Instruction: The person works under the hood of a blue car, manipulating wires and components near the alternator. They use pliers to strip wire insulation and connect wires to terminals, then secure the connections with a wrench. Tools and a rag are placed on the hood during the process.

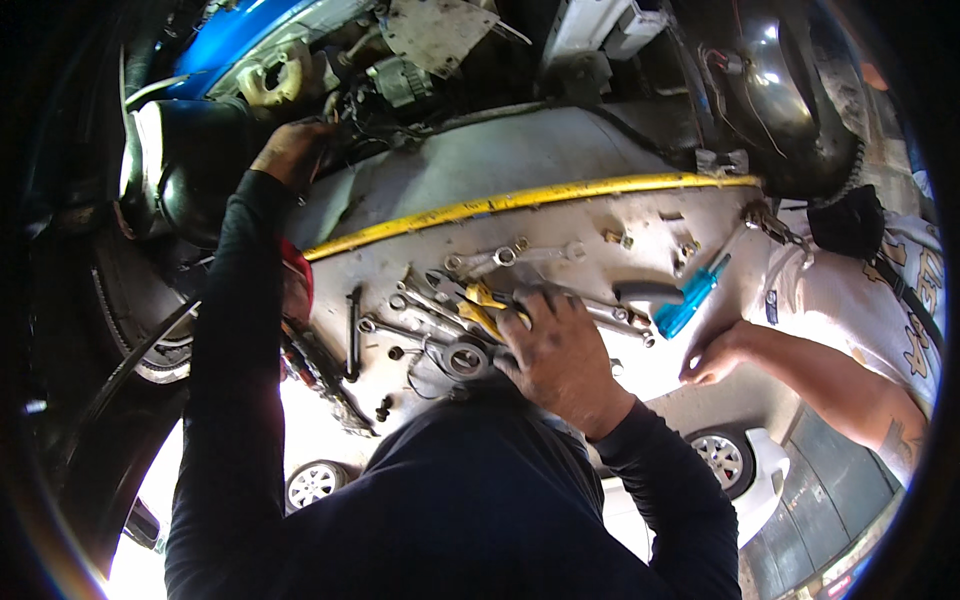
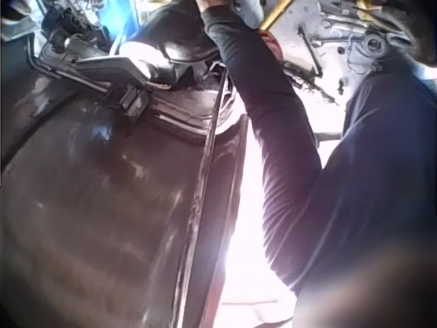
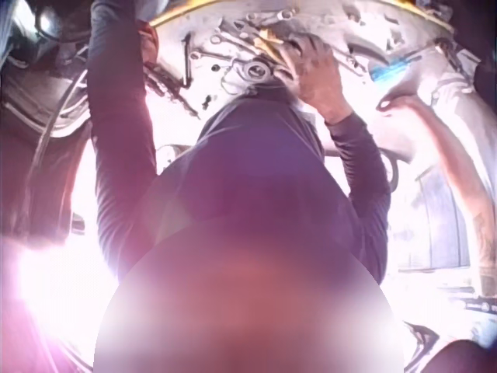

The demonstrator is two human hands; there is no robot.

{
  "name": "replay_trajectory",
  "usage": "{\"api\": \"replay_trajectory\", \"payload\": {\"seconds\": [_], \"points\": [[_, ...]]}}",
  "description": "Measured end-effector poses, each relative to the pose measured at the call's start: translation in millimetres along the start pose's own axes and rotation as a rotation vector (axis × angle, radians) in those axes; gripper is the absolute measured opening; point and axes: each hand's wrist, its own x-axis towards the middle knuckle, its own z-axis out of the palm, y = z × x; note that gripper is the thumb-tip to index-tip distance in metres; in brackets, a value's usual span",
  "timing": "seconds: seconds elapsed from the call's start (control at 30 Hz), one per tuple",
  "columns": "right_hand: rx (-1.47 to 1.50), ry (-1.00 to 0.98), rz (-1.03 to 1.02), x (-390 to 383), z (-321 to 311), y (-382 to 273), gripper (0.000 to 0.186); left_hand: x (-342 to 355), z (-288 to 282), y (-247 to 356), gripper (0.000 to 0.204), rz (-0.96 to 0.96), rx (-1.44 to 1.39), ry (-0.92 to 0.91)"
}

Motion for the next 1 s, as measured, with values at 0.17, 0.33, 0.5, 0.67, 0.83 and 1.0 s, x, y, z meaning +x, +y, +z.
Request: {"api": "replay_trajectory", "payload": {"seconds": [0.17, 0.33, 0.5, 0.67, 0.83, 1.0], "points": [[-0.126, -0.102, 0.009, 10, 13, -6, 0.047, 8, -6, -4, 0.027, -0.356, -0.326, 0.002], [-0.107, -0.177, 0.011, 20, 4, -7, 0.037, 21, -9, -6, 0.031, -0.277, -0.014, -0.197], [-0.126, -0.244, -0.004, 33, -10, -11, 0.029, 31, -3, -12, 0.031, -0.467, -0.161, -0.301], [-0.129, -0.266, -0.09, 57, -28, -4, 0.024, 29, -3, -8, 0.028, -0.314, 0.069, -0.277], [0.009, 0.182, -0.308, 183, 6, 49, 0.009, 27, -13, -1, 0.027, -0.16, 0.027, -0.261], [0.287, 0.157, -0.254, 330, 78, 76, 0.015, 25, -20, 7, 0.03, -0.419, -0.124, -0.254]]}}
